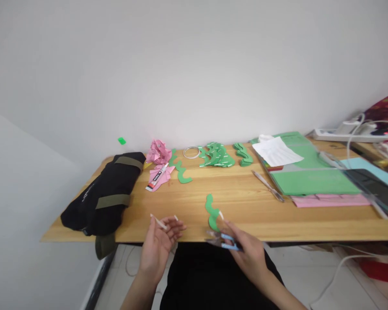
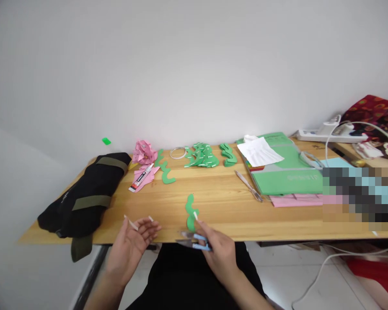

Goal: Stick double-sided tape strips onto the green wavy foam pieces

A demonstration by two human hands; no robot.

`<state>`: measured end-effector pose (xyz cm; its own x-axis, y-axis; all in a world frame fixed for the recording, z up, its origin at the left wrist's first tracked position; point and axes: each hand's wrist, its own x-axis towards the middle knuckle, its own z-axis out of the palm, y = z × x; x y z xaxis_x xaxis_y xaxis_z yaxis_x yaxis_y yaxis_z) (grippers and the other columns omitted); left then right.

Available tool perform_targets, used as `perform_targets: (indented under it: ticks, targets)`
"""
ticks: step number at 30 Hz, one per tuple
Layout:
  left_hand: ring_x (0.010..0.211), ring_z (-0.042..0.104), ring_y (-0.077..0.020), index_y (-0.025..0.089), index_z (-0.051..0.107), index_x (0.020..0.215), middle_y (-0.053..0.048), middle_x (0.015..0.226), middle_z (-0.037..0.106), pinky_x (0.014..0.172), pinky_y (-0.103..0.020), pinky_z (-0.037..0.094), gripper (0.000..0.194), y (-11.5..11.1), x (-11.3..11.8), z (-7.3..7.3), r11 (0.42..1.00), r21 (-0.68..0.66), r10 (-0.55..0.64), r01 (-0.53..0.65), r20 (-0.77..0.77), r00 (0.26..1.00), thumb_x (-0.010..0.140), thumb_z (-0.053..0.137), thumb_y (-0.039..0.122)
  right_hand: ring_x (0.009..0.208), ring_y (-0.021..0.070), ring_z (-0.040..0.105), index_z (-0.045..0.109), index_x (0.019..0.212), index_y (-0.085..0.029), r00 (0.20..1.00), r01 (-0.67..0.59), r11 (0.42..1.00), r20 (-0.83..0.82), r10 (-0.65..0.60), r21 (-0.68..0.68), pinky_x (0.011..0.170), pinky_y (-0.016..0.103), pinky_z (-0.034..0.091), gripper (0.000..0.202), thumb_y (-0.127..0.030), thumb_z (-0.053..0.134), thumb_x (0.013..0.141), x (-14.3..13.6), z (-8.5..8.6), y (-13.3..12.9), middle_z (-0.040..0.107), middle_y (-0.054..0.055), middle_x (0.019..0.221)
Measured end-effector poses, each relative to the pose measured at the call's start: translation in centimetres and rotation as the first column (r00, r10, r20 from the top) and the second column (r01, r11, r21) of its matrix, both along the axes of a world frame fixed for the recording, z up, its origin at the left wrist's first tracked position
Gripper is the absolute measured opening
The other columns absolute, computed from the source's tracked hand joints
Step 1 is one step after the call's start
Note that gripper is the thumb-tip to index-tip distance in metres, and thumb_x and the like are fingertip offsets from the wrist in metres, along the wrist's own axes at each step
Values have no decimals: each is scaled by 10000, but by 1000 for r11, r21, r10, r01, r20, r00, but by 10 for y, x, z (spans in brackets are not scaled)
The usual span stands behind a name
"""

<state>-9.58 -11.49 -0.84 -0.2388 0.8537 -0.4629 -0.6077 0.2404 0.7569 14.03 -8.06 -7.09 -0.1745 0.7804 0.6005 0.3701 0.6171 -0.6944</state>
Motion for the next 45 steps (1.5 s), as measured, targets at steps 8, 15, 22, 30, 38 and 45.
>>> perform_targets:
  ticks: [8,15,22,30,38,45]
  targets:
    - [1035,710,-275,147,656,938,-171,1086,755,919,-378,455,547,41,51,-3,902,16,-431,431,50,901,910,454,655,483,118,610,652,1084,-179,769,19,788,-495,-405,-615,415,222,474,487,-358,830,668,-14,36,39,746,13,711]
    - [1111,677,-270,176,644,1023,-141,1129,742,909,-367,460,514,50,64,-2,913,158,-391,375,88,916,929,435,636,505,92,568,609,1133,-208,703,-91,755,-579,-414,-650,403,184,366,591,-313,853,605,-11,40,50,707,-32,705]
    - [1080,682,-270,175,613,1101,-140,1101,734,900,-373,469,512,62,62,3,916,130,-392,380,87,916,937,425,622,670,154,661,584,1138,-222,731,-91,742,-551,-403,-664,528,237,453,612,-284,843,587,-12,42,54,704,-30,716]
    - [915,658,-197,266,461,1312,-97,1255,618,718,-305,483,546,70,57,-9,897,311,-175,315,-403,898,892,529,607,633,139,641,574,1133,-240,721,-49,707,-515,-464,-705,516,236,454,597,-283,829,595,-9,42,63,683,-46,709]
    - [907,600,-208,264,364,1421,-67,1024,634,776,-344,461,521,80,64,-23,758,415,-138,502,-651,747,977,409,533,599,112,618,569,1122,-243,689,-90,651,-519,-506,-754,539,228,460,567,-263,832,620,-9,43,63,681,-63,698]
    - [740,546,-179,206,350,1464,-41,862,628,726,-321,435,671,105,43,-13,670,347,-143,656,-807,572,941,410,622,595,139,604,545,1205,-219,849,206,601,-164,-501,-772,605,290,482,631,-323,822,647,7,40,68,686,-39,700]
